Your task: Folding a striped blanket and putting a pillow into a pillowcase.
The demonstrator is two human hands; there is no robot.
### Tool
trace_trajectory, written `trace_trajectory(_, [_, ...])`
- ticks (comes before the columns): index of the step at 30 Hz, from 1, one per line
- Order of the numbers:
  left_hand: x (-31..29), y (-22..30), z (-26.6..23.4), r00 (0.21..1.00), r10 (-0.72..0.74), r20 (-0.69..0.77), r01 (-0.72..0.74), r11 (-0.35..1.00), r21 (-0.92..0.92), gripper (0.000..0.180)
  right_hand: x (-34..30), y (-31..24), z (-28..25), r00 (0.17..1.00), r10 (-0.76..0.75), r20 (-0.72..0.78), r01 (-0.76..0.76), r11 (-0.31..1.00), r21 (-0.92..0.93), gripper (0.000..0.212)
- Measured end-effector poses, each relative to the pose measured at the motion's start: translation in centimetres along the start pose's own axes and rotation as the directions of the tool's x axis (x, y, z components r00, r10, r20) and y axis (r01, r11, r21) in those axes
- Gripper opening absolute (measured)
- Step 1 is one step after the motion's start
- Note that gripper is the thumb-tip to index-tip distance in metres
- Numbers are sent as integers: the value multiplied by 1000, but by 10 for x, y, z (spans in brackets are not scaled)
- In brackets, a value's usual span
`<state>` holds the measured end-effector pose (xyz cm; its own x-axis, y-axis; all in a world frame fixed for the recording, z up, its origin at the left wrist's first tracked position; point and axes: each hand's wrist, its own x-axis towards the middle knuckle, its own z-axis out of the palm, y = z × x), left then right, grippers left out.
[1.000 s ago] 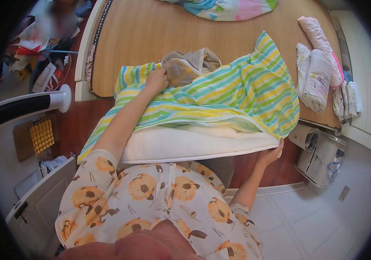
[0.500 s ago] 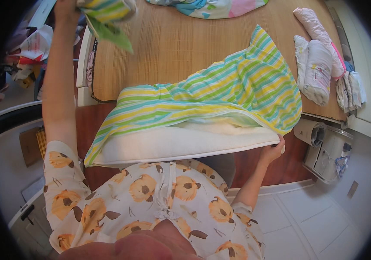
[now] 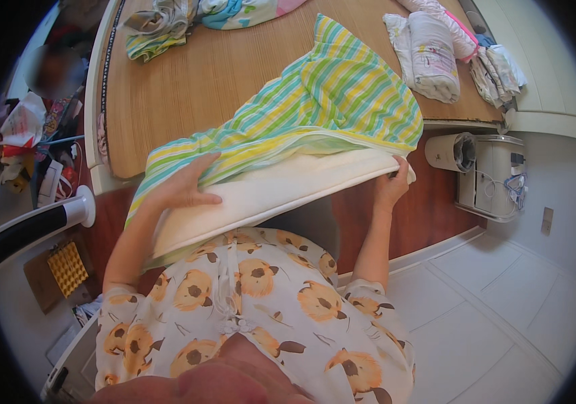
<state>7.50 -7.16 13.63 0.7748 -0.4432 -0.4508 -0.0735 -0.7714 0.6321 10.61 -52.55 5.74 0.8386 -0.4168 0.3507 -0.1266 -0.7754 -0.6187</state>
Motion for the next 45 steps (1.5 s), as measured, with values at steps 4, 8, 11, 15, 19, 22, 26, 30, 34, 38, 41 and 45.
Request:
trace_trajectory(4, [-19,5,25,872,-387,-301,376,922,-95,74,9,-6,7,995,-85,-42,89,992,94,25])
trace_trajectory(8, [-46,18,39,920,-279,-275,250,959,-136,49,0,-13,-1,1000,3,-29,3,984,175,26])
trace_trajectory(11, [-62,45,43,968,-133,-214,150,987,62,33,-5,-15,-16,998,41,-47,-35,990,135,27])
trace_trajectory(15, [-88,41,71,934,215,-284,-238,970,-46,44,1,-42,-36,991,-74,-114,90,987,134,25])
trace_trajectory(19, [-111,44,70,928,186,-322,-119,969,215,65,15,-59,-45,956,-224,-189,246,964,102,24])
trace_trajectory(22, [-128,30,74,891,97,-443,85,924,373,77,25,-77,-70,926,-278,-256,292,956,19,22])
trace_trajectory(26, [-147,-8,90,747,-29,-665,270,926,263,83,45,-109,-114,885,-310,-348,351,935,59,21])
trace_trajectory(30, [-167,-32,91,698,-35,-715,288,928,236,68,45,-158,-142,836,-344,-428,417,905,86,24])
trace_trajectory(34, [-183,-63,87,666,-80,-742,195,978,69,36,42,-186,-165,776,-410,-479,485,874,39,29])
trace_trajectory(38, [-225,-27,2,665,20,-746,43,997,66,17,30,-206,-199,709,-374,-598,566,808,165,27])
trace_trajectory(41, [-267,-1,-67,759,-10,-650,92,991,92,13,23,-230,-219,708,-374,-599,605,759,241,19])
trace_trajectory(45, [-328,30,-140,779,-264,-569,229,964,-132,16,39,-265,-227,841,-412,-351,519,797,308,14])
